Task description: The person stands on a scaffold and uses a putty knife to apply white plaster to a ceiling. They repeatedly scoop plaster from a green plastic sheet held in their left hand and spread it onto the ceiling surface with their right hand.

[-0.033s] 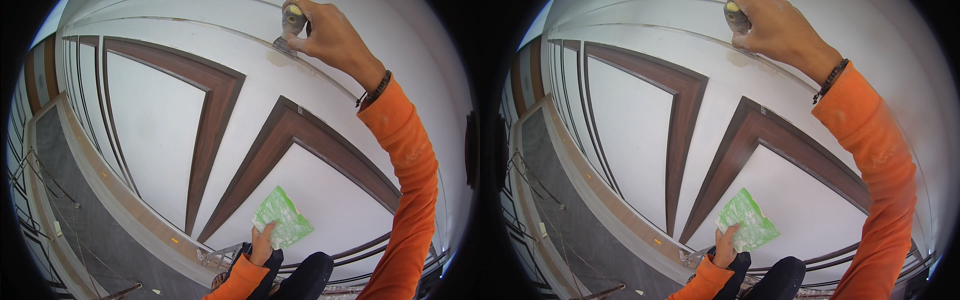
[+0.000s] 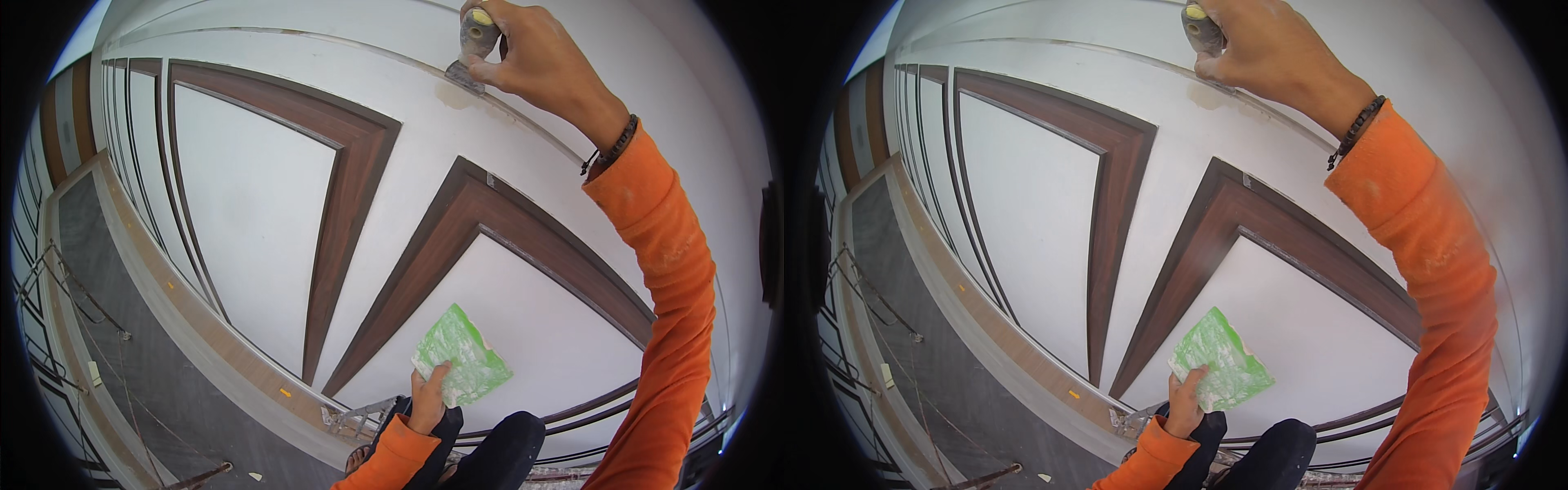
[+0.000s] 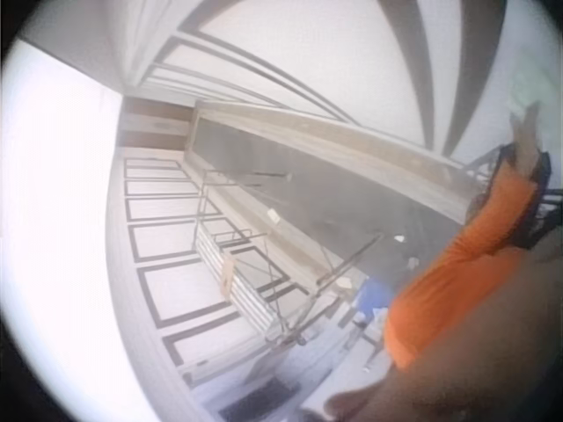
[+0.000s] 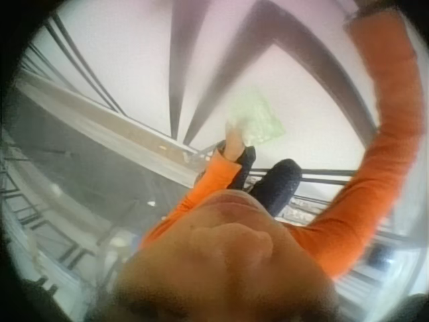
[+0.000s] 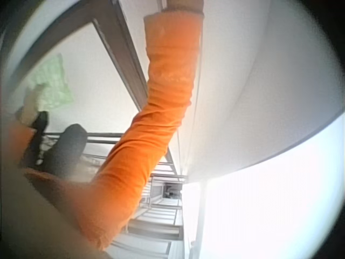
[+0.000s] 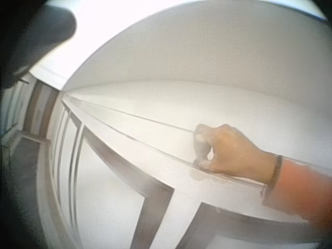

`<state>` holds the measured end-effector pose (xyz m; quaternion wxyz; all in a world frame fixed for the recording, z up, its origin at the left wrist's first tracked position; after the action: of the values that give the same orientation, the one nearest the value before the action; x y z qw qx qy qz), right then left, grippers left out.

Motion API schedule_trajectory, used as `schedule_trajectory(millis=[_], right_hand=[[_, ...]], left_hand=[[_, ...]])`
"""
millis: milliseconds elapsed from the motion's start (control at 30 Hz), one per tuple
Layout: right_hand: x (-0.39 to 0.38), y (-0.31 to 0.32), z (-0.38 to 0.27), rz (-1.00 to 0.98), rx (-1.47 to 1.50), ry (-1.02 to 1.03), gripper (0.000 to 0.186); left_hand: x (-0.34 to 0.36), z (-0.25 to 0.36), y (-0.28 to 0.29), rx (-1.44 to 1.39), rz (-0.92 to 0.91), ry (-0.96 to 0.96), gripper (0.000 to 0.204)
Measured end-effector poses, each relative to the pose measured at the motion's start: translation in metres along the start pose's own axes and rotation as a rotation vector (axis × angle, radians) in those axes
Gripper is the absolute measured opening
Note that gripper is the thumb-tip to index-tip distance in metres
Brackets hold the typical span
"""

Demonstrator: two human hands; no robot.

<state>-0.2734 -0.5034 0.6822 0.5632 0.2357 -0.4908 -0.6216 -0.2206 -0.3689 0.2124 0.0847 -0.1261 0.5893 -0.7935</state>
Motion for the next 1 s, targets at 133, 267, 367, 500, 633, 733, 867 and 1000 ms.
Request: schedule_trajectory(millis=[133,267,367,500,633,733,867,1000], right_hand=[[0.002,-0.001,-0.002,0.011,-0.056,0.027,0.021],[0.006,-0.003,-0.002,-0.032,-0.106,-0.048,0.022],[0.007,-0.003,-0.004,-0.004,-0.165,-0.007,0.023],[0.013,-0.004,-0.004,-0.043,-0.187,-0.046,0.025],[0.010,-0.001,-0.015,-0.139,-0.104,-0.176,0.028],[0.009,-0.004,-0.016,-0.128,-0.144,-0.150,0.027],[0.011,-0.013,-0.007,-0.027,-0.284,-0.097,0.024],[0.014,-0.017,-0.012,-0.063,-0.360,-0.125,0.021]], left_hand=[[0.000,0.000,0.000,-0.002,-0.018,-0.006,0.034],[0.000,0.000,0.000,0.008,-0.026,-0.005,0.034],[0.000,0.003,-0.002,0.002,-0.033,0.000,0.035],[-0.001,0.003,-0.001,-0.001,-0.034,0.006,0.034],[-0.003,0.009,-0.007,0.009,-0.019,0.004,0.032],[-0.004,0.013,-0.011,0.010,-0.013,0.006,0.034],[-0.005,0.014,-0.015,-0.003,-0.019,-0.002,0.035],[-0.006,0.013,-0.011,-0.012,-0.028,0.010,0.035]])
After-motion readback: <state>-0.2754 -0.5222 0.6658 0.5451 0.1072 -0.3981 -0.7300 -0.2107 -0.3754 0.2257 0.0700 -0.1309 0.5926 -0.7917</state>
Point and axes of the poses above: each hand's wrist, its own x-axis towards the middle knuckle, its own y-axis out of the back of the hand, z = x × y, the point moved 5 cm from there along x, towards the middle knuckle, and after that the axes turned 14 degrees about -z, right-handed, at the moved point
